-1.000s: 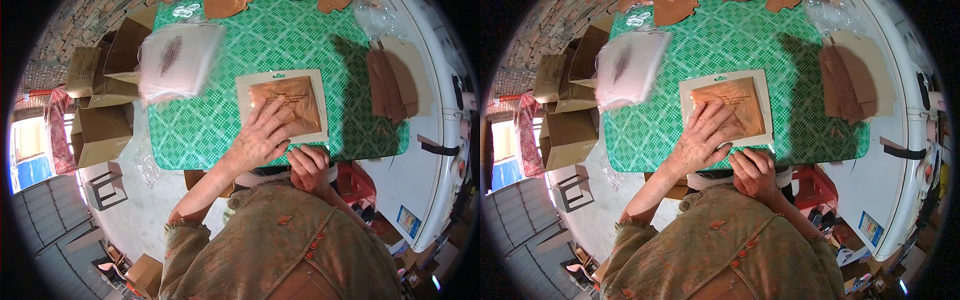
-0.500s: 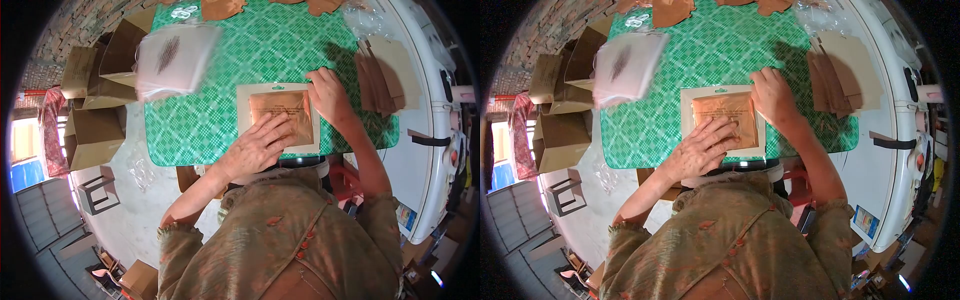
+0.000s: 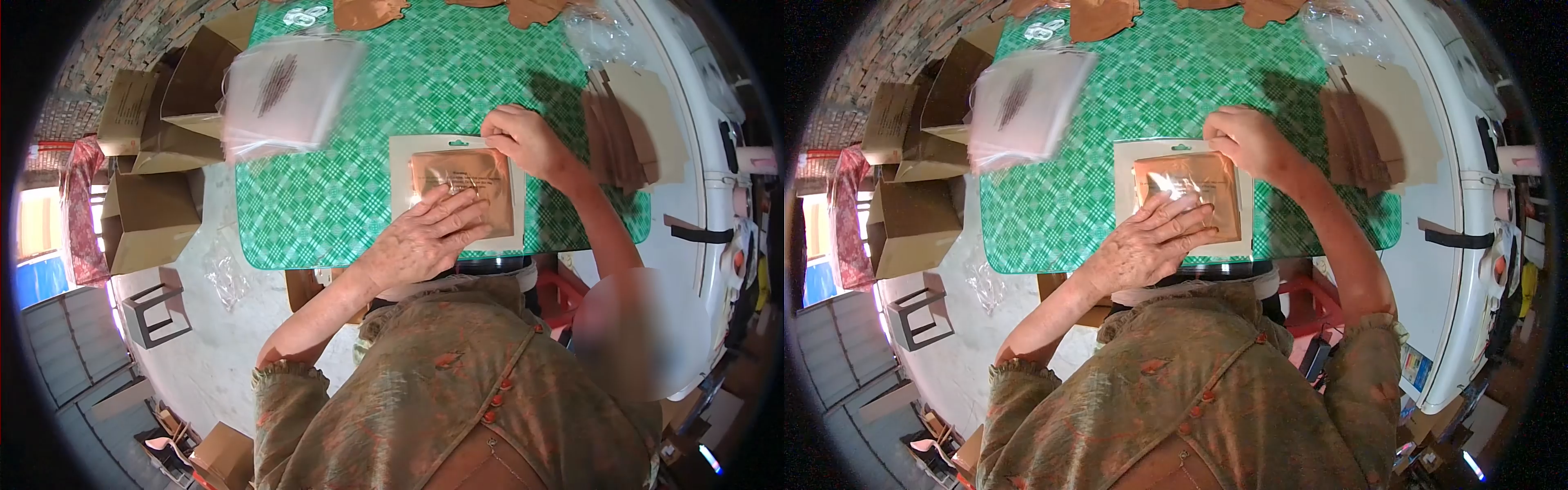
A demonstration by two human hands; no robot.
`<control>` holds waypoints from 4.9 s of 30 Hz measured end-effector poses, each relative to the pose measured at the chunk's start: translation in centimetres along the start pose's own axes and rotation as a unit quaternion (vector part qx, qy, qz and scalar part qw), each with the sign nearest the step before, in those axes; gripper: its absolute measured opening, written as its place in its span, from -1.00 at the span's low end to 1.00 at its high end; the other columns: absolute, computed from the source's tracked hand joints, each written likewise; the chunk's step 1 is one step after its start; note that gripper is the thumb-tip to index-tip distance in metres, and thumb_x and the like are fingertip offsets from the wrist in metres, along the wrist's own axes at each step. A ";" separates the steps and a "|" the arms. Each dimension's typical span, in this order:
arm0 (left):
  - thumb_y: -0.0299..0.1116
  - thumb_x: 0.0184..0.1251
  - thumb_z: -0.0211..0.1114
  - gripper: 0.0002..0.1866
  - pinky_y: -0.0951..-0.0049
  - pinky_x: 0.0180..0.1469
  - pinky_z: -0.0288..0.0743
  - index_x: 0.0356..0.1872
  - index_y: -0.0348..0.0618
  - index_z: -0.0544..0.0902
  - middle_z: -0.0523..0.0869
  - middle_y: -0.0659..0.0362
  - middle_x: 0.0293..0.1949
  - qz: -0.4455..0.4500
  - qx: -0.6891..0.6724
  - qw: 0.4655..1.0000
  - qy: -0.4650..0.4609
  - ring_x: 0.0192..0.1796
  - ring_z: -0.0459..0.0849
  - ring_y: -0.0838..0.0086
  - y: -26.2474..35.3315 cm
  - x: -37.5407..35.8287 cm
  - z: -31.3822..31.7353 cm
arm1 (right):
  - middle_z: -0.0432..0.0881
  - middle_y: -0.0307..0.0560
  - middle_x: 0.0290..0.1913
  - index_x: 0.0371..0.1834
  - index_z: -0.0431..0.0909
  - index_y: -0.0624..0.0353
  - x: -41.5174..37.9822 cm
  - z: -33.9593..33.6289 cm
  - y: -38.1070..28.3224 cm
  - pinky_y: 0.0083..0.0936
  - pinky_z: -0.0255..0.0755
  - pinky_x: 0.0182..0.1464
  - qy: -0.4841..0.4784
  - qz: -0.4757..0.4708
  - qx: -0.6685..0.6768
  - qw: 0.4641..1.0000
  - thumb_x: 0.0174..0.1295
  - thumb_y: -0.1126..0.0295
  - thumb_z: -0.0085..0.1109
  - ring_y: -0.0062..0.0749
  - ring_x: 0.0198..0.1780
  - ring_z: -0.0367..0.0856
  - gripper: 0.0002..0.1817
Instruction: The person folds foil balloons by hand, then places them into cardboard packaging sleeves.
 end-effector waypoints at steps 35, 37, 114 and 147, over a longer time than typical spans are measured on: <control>-0.24 0.40 0.34 -0.34 0.11 0.84 -0.21 0.56 0.20 0.54 0.37 0.32 0.68 -0.007 0.015 1.000 -0.019 0.75 0.18 0.42 -0.3 0.1 0.3 | 0.57 0.00 -0.28 -0.22 0.57 0.29 3.9 3.2 -2.3 -0.20 0.49 -0.14 -0.025 -0.058 0.017 0.998 0.50 0.34 0.24 -0.07 -0.19 0.60 -0.79; -0.24 0.40 0.34 -0.35 0.11 0.84 -0.21 0.55 0.20 0.56 0.38 0.32 0.68 -0.005 0.021 1.000 -0.013 0.75 0.19 0.42 -0.3 0.1 0.3 | 0.59 0.01 -0.28 -0.22 0.60 0.28 4.0 3.4 -2.1 -0.18 0.50 -0.13 -0.016 -0.053 0.011 0.998 0.49 0.33 0.25 -0.06 -0.19 0.62 -0.79; -0.08 0.16 0.55 -0.29 0.10 0.20 0.58 0.40 0.05 0.67 0.71 0.13 0.23 0.018 0.107 0.993 0.050 0.13 0.66 0.23 -0.2 3.5 -3.0 | 0.54 -0.11 0.26 0.36 0.52 0.13 -15.9 12.7 -9.4 -0.16 0.44 0.32 0.209 -0.102 -0.237 0.943 0.19 0.40 0.44 -0.19 0.34 0.51 -0.38; -0.10 0.30 0.50 -0.48 -0.02 0.46 0.37 0.29 0.07 0.76 0.62 0.15 0.43 0.040 0.032 0.996 0.067 0.51 0.53 0.15 -2.2 3.6 -1.6 | 0.53 -0.16 0.25 0.36 0.53 0.12 -14.9 12.4 -9.8 -0.19 0.48 0.33 0.215 -0.094 -0.205 0.950 0.16 0.48 0.40 -0.19 0.32 0.50 -0.38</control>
Point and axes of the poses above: each hand's wrist, its own x-axis towards the middle knuckle, its own z-axis out of the palm, y = z × x, the point moved 6 cm from there along x, towards the middle knuckle
